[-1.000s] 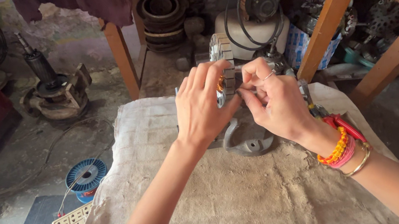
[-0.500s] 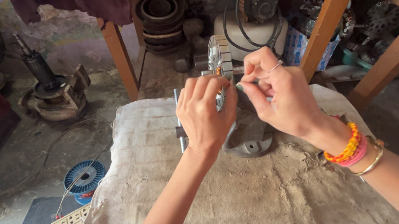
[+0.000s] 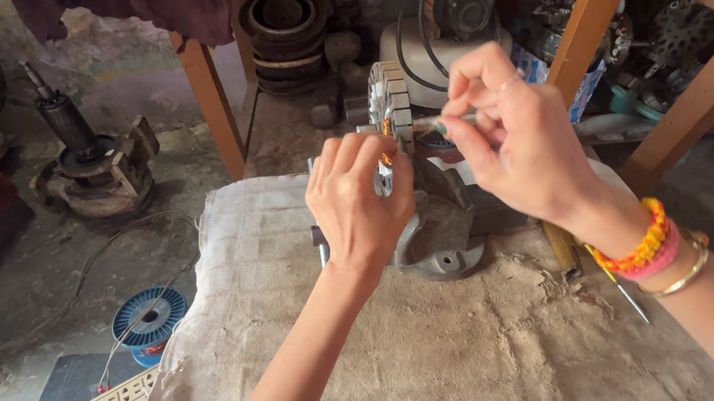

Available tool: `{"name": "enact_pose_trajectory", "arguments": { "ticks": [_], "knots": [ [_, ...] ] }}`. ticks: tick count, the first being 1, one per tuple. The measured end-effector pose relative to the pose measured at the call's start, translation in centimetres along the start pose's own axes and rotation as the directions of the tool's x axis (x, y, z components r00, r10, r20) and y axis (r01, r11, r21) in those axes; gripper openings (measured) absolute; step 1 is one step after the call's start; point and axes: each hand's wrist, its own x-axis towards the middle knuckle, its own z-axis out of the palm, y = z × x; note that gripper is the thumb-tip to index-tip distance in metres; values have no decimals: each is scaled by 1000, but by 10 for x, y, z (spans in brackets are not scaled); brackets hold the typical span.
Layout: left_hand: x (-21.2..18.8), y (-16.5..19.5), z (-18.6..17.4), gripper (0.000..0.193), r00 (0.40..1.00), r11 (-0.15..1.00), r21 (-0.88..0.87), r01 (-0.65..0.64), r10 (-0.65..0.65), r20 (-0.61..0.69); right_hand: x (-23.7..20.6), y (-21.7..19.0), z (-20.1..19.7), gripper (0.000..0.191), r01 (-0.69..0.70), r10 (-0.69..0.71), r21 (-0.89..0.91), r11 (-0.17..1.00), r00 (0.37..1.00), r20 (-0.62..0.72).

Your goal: The person works on an electric motor armature clamped in a bench vise, pressing and feeding copper wire into the slots around the armature by hand, rotating the armature to reach different sections. They briefly use a screwdriver on the assembly and continue seating the wire windings.

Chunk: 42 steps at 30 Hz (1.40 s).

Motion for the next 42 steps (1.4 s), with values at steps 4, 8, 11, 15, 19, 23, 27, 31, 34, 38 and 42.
{"name": "enact_pose_trajectory", "arguments": {
  "ticks": [4,8,11,15,19,23,27,31,34,38,42],
  "knots": [
    [0,-4,1,10,996,995,-57,87,-89,-30,18,8,4,26,34,-34,-65,997,999,2],
    [3,-11,6,6,942,939,-83,334,-335,-9,32,24,17,27,111,-110,-97,989,994,21],
    [10,-17,15,11,786,771,-154,618,-612,85,35,37,26,25,81,-80,-137,987,997,13],
    [13,-29,27,14,703,680,-178,711,-692,162,22,52,30,25,11,-14,-104,994,1000,-21],
    [11,-53,30,13,558,439,-354,826,-728,399,3,70,33,25,-150,150,-12,989,989,-1],
    [4,-71,14,13,490,345,-351,870,-675,552,-22,78,41,24,-324,324,116,939,946,21],
    [0,-57,-5,18,732,697,-264,667,-548,404,-45,66,46,24,-341,353,282,897,936,7],
    [2,-26,-19,29,968,976,-159,146,-108,228,-49,38,42,22,-254,257,152,955,966,0],
    [7,-9,-18,35,983,996,-51,-74,81,162,-41,20,37,22,-223,223,106,969,975,12],
    [11,-1,-6,47,986,999,-2,-51,51,157,-27,5,34,24,-169,168,163,972,986,20],
    [10,-1,8,34,999,999,28,19,-20,36,-23,-7,30,23,-170,163,228,959,985,51]
  ]
}}
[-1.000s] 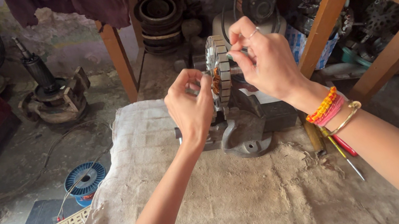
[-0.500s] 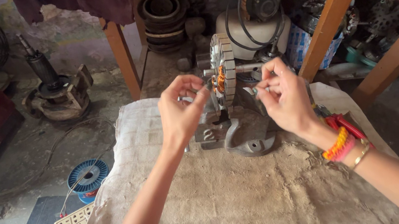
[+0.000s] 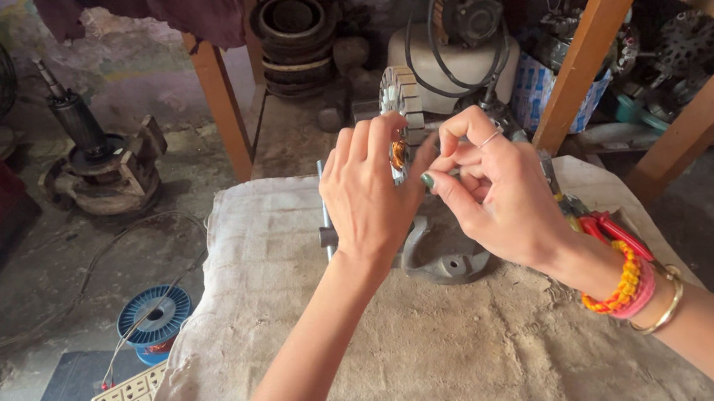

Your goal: The person works on an electric motor armature clamped in a bench vise, pressing and feeding copper wire into the slots around the armature by hand, rotating the armature to reach different sections. They briefly use a screwdriver on the assembly and continue seating the wire windings.

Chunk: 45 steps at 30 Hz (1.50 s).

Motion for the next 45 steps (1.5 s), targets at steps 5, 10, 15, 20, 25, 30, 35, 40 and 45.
{"name": "enact_pose_trajectory", "arguments": {
  "ticks": [5,10,15,20,25,30,35,40,45],
  "knots": [
    [-12,-3,-4,20,999,999,5,48,-48,-21,2,-10,-15,23,15,-15,4,1000,1000,1],
    [-16,-2,-6,12,1000,999,33,19,-19,2,8,-10,-32,24,6,-7,-27,1000,1000,-17],
    [-23,4,-1,6,997,997,-3,-81,81,-6,0,-6,-38,25,-7,7,-9,1000,1000,-12],
    [-27,3,3,5,984,985,6,-172,171,46,-10,-3,-39,26,-27,27,-43,999,1000,-6],
    [-20,-6,-6,7,990,990,36,-139,137,37,-14,-2,-42,27,-43,43,-12,999,999,-9],
    [-10,-6,-12,7,994,994,30,-104,104,-24,-14,-5,-39,26,-23,22,-62,998,999,-25],
    [-3,-4,-9,9,998,1000,2,-31,31,-54,0,-7,-43,25,69,-73,-82,994,996,-45],
    [-3,-3,-10,8,999,1000,-18,-6,5,-45,16,-6,-43,25,101,-106,-77,992,992,-70],
    [-2,-4,-11,8,999,999,-54,-3,1,-33,18,-6,-42,25,123,-128,-68,990,989,-76]
  ]
}}
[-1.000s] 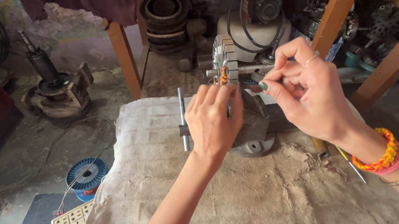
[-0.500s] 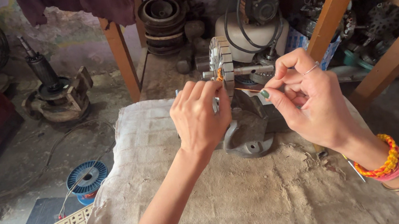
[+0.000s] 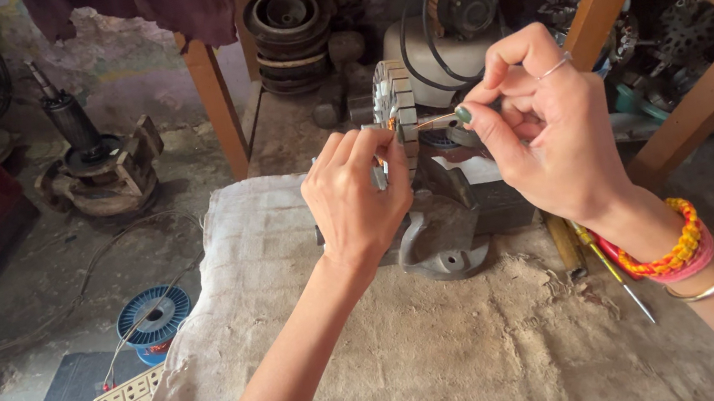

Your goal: The person works on an electric motor armature clamped in a bench vise, pressing and feeding copper wire into the slots around the armature by hand, rotating the armature to reach different sections. They briefly use a screwdriver on the assembly and continue seating the wire windings.

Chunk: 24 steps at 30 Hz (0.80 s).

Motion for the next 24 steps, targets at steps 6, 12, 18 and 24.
{"name": "enact_pose_trajectory", "arguments": {
  "ticks": [6,12,18,24],
  "knots": [
    [3,-3,-3,8,987,982,-156,103,-82,139,-6,1,-1,24,1,-1,1,1000,1000,0],
    [3,1,1,14,953,948,-189,255,-214,214,-10,1,-1,25,-4,5,-51,999,1000,15],
    [7,4,6,13,977,964,-192,182,-155,148,-12,1,-2,25,8,-8,-40,999,1000,-7],
    [7,4,2,12,970,957,-218,194,-154,190,-15,1,-1,25,-16,15,-32,999,1000,-12]
  ]
}}
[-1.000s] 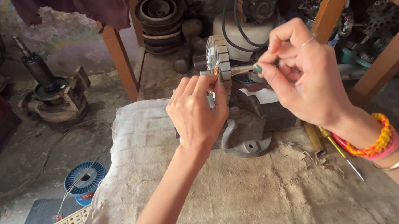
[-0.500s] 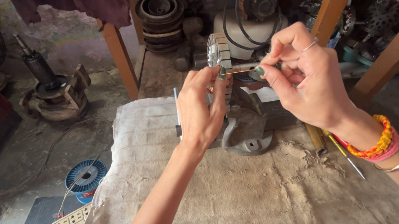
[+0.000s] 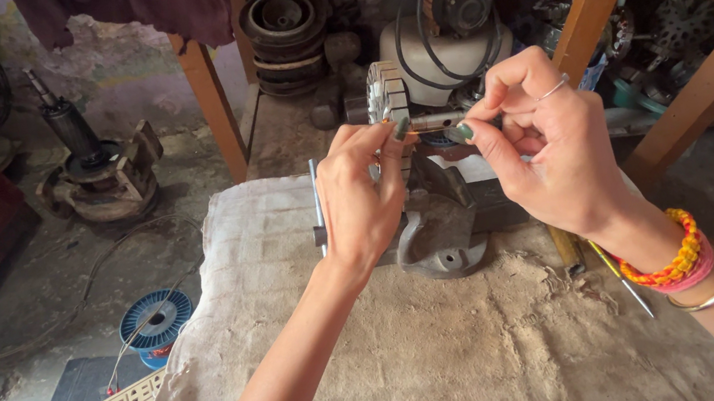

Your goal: The person works on an electric motor armature clamped in a bench vise, pressing and feeding copper wire into the slots around the armature by hand, rotating the armature to reach different sections. They briefly use a screwdriver on the assembly and continue seating the wire windings.

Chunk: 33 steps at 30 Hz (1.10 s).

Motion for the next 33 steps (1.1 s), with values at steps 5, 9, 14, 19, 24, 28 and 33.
{"name": "enact_pose_trajectory", "arguments": {
  "ticks": [5,9,14,19,24,28,33],
  "knots": [
    [-4,-1,-2,12,1000,1000,17,23,-23,10,-2,2,-1,24,-6,7,73,997,1000,-8],
    [-13,-1,-7,14,995,990,116,-84,89,-37,-7,3,-2,24,-4,4,-29,1000,1000,-7],
    [-11,-2,-9,11,996,985,152,-81,86,-24,-9,4,-1,24,-14,14,11,1000,1000,-1],
    [-11,-1,-11,12,986,975,151,-165,160,43,-9,5,-1,23,-14,15,55,998,1000,-19],
    [-10,-2,-12,9,989,982,128,-140,134,58,-13,5,-2,22,-37,38,55,998,999,-15],
    [-9,-2,-13,11,990,979,147,-139,133,49,-15,7,-2,23,-61,62,48,997,998,-7],
    [-8,-7,-11,10,999,984,179,10,-18,43,-14,5,-1,24,-18,18,15,1000,1000,-9]
  ]
}}
